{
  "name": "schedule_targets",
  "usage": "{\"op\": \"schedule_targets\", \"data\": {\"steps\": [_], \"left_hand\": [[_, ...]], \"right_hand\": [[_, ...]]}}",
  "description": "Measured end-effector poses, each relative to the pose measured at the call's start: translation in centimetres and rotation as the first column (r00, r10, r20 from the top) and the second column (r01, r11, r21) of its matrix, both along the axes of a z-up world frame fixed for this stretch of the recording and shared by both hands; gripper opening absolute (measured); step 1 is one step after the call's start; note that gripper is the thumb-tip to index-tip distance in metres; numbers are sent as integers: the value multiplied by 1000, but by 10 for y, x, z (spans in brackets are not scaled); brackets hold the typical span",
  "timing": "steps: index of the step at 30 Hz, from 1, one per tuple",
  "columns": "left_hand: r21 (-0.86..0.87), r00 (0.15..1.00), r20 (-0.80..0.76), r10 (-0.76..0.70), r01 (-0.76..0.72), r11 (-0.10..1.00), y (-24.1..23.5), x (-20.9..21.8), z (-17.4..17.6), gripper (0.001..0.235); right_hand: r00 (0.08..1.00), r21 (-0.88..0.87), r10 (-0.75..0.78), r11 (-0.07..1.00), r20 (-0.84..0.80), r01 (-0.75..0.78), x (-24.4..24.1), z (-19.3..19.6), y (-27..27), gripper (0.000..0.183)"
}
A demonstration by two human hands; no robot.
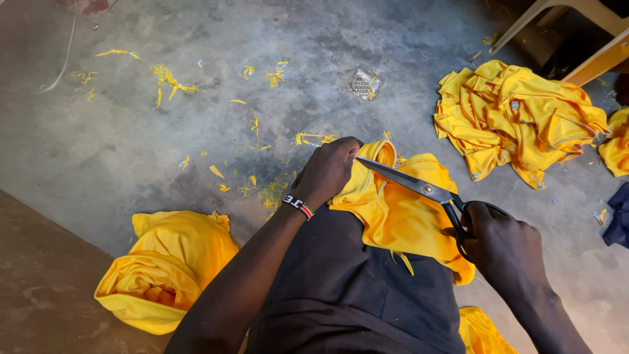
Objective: The person sits cross-legged on the floor and uses large shears to cut a yellow fabric held on their lap. They repeatedly trim the fabric edges, letting the cut pieces fall to the floor around them.
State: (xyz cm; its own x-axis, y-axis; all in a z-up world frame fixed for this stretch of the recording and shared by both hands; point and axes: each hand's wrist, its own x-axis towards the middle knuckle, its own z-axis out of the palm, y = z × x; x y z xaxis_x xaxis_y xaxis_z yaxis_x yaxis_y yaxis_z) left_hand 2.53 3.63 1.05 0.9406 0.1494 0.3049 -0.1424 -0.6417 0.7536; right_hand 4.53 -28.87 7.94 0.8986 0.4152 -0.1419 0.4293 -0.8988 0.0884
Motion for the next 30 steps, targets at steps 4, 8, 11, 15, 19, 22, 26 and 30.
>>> {"op": "schedule_targets", "data": {"steps": [4, 8, 11, 15, 19, 22, 26, 30], "left_hand": [[-7, 1000, -4, 6, -6, 1000, 0, -1, -1, 8], [20, 963, 84, 256, -259, 966, 14, -3, -27, 15], [-82, 858, 134, 496, -490, 868, 40, -21, -36, 10], [118, 832, 80, 549, -555, 824, 68, -67, -43, 50], [197, 881, 117, 459, -473, 859, 70, -87, -53, 58], [-474, 966, -196, 171, -246, 846, 47, -95, -21, 50], [-382, 997, 82, -14, 44, 923, 13, -94, 12, 39], [-496, 990, 126, 71, 0, 868, 5, -83, -7, 12]], "right_hand": [[1000, 113, 5, 994, 7, -5, -4, 2, 4, 25], [987, 126, -138, 981, -77, 147, -8, 2, 7, 31], [970, 304, -208, 923, -123, 236, -15, 8, 10, 48], [925, 494, -284, 784, -253, 376, -20, -2, 16, 50], [905, 538, -256, 737, -338, 410, -18, -20, 36, 41], [878, 532, -299, 707, -373, 466, -13, -32, 45, 32], [909, 538, -255, 741, -330, 403, -10, -36, 46, 38], [917, 548, -255, 740, -308, 390, -8, -38, 46, 35]]}}
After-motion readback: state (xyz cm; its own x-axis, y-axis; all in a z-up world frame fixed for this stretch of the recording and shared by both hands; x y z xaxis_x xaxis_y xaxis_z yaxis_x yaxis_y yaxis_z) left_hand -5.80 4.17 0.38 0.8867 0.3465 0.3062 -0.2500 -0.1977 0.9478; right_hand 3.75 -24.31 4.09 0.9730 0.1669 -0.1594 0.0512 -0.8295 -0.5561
